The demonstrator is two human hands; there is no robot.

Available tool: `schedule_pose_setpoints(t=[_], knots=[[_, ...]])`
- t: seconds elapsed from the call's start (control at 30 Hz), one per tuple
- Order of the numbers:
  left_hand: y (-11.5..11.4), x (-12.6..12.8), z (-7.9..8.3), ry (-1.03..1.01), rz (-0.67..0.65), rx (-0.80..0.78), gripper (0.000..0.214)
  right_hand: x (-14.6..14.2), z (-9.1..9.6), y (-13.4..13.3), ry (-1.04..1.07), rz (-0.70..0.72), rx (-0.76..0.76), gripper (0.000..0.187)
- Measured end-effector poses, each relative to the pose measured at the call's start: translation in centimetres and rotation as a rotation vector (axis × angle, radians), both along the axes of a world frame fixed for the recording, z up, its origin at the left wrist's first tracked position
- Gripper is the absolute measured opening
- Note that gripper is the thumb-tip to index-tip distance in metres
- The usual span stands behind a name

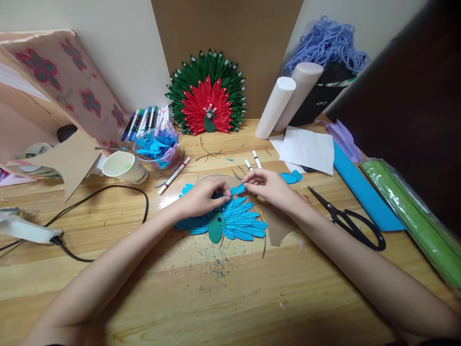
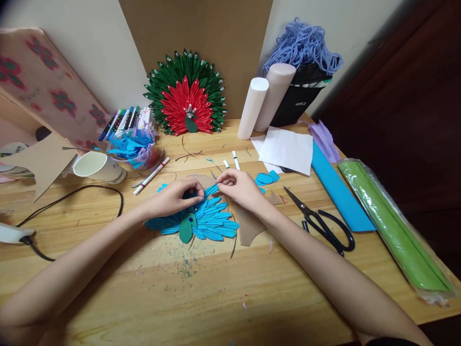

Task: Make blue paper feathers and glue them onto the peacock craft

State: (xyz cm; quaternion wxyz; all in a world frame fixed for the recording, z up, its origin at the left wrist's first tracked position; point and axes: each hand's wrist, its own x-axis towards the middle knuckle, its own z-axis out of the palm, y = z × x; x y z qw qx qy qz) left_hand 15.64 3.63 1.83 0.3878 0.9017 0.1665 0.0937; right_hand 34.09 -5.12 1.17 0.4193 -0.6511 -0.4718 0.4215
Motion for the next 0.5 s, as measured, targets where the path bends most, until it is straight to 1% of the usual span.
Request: schedule_pose_setpoints(t=[0.13,0.3,0.5], knots=[[0.21,-0.33,0.08,0.007,-0.054,0.027,0.011,-0.25,-0.19,0.02,-0.012,0.018,-0.031,0.012],[0.66,-0.74,0.13,0.006,-0.109,-0.015,0.012,-0.75,-0.36,-0.03,0.011,0.044,-0.043,0.01],[0.93,-0.78,-0.03,-0.017,-0.116,-0.052,0.013,-1.02,-0.43,-0.14,-0.002,0.1,-0.041,0.009]])
